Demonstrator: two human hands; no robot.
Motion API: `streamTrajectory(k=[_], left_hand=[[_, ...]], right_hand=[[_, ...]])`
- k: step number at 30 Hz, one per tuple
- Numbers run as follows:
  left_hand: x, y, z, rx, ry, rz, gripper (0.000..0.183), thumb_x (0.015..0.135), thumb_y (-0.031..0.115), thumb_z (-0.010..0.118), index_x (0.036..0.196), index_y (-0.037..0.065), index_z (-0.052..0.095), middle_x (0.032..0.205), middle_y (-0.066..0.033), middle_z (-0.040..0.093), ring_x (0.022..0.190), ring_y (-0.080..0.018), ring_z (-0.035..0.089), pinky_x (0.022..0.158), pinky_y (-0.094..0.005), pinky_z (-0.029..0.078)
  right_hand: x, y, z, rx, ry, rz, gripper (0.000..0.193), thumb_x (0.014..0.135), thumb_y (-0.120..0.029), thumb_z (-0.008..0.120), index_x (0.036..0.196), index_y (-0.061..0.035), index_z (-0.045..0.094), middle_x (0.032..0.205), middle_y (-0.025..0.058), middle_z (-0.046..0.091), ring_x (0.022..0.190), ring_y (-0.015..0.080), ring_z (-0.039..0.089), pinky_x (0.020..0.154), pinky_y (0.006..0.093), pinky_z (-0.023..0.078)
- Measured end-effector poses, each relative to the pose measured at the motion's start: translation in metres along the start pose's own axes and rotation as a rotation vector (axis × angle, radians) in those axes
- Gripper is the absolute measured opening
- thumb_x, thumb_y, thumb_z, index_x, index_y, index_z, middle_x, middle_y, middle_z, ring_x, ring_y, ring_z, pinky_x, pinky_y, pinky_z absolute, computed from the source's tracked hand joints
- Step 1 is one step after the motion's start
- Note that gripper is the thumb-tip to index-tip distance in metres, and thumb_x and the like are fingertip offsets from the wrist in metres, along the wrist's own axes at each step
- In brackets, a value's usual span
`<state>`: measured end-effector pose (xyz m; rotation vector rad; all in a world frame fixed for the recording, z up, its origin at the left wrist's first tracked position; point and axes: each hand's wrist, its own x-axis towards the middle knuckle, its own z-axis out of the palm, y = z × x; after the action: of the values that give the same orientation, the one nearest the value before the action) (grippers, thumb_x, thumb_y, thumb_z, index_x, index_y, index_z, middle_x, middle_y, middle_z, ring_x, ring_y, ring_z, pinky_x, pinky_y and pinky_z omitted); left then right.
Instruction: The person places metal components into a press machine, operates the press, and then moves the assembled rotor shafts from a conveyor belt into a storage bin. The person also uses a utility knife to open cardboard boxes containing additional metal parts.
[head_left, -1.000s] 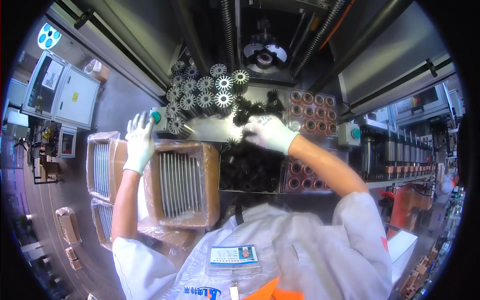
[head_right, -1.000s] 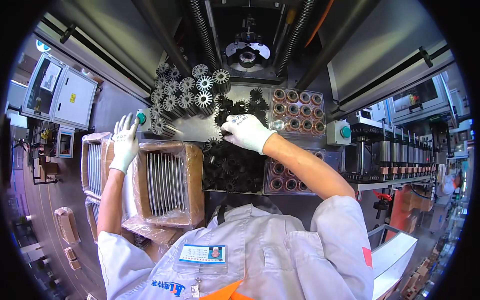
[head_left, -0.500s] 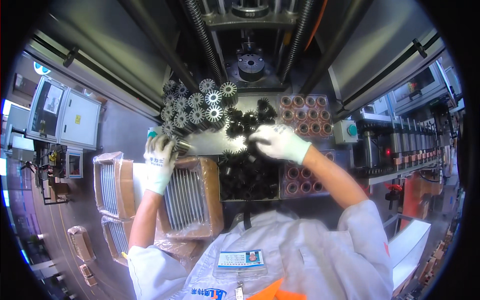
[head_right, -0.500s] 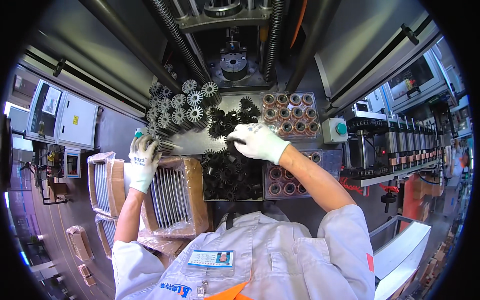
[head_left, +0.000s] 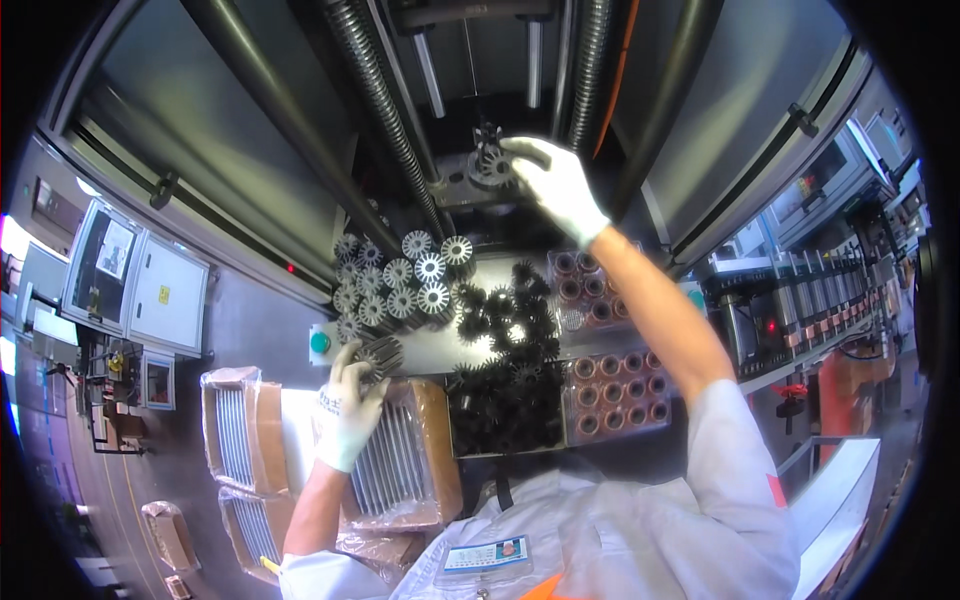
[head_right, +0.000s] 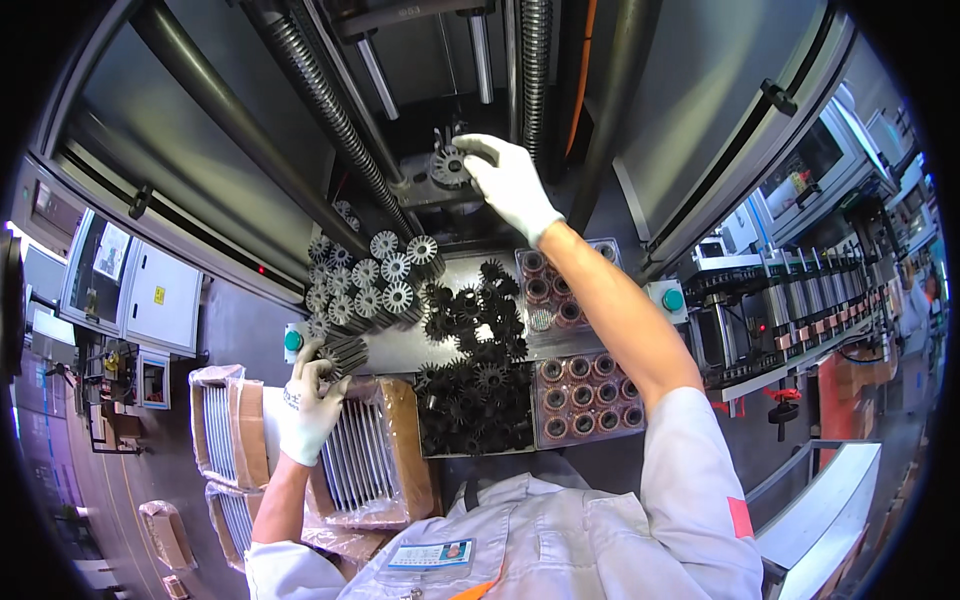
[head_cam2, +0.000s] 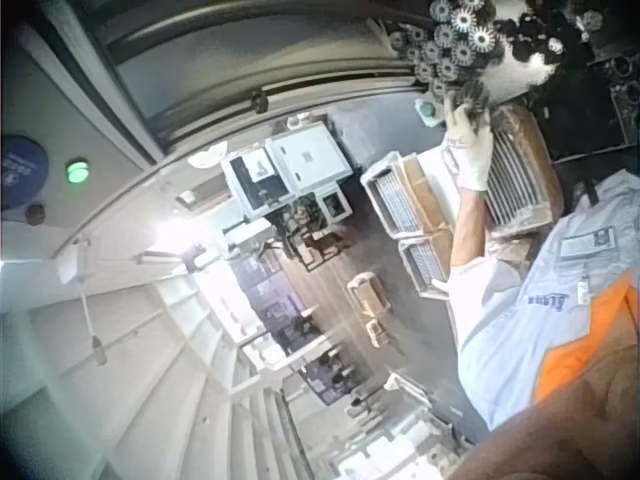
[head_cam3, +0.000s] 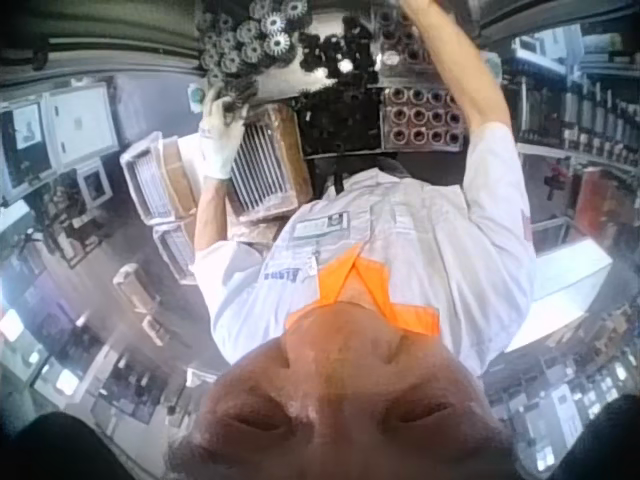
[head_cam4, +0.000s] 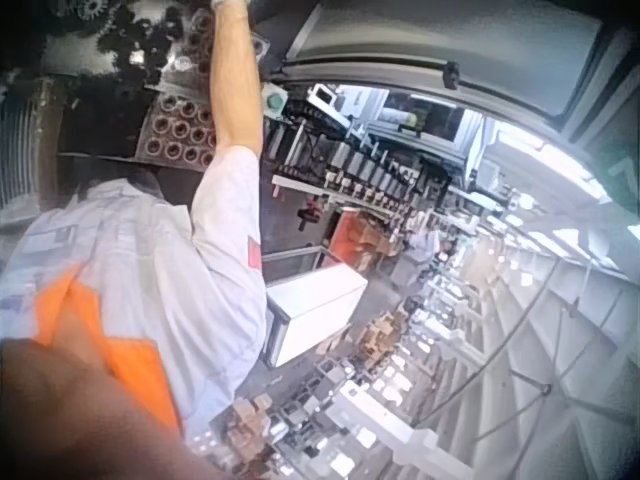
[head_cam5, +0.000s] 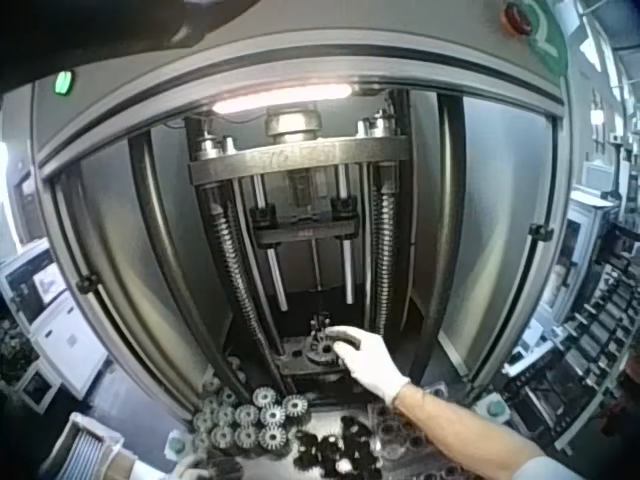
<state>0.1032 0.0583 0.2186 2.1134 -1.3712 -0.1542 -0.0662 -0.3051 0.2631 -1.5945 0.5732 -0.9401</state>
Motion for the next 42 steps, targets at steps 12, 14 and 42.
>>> streamTrajectory(k=[12, 14, 42], left_hand=[[0.101, 0.064, 0.04, -0.297, 0.247, 0.25, 0.033, 0.072, 0.003, 0.084, 0.092, 0.003, 0.058, 0.131, -0.0149, 0.064, 0.102, -0.0221, 0.066, 0.084, -0.0323, 0.053], [0.131, 0.071, 0.046, -0.314, 0.272, 0.285, 0.032, 0.073, 0.003, 0.083, 0.096, 0.002, 0.06, 0.13, -0.0148, 0.064, 0.097, -0.0189, 0.065, 0.084, -0.0311, 0.053], [0.32, 0.156, 0.07, 0.084, -0.085, 0.382, 0.03, 0.075, 0.014, 0.08, 0.097, 0.0, 0.066, 0.095, -0.021, 0.069, 0.093, -0.0367, 0.067, 0.082, -0.0411, 0.052]], right_hand=[[0.077, 0.068, 0.0, -0.092, 0.048, 0.248, 0.033, 0.078, 0.0, 0.06, 0.108, -0.0019, 0.075, 0.084, 0.0088, 0.073, 0.065, 0.0128, 0.063, 0.063, 0.0276, 0.052], [0.072, 0.075, 0.008, -0.276, 0.236, 0.034, 0.033, 0.077, -0.002, 0.061, 0.106, -0.0053, 0.076, 0.092, 0.0104, 0.076, 0.08, 0.0168, 0.07, 0.077, 0.0296, 0.056], [-0.128, 0.105, 0.008, -0.947, -0.683, -0.312, 0.027, 0.09, -0.025, 0.06, 0.11, -0.0086, 0.067, 0.107, 0.0202, 0.065, 0.098, 0.0388, 0.066, 0.085, 0.0491, 0.052]])
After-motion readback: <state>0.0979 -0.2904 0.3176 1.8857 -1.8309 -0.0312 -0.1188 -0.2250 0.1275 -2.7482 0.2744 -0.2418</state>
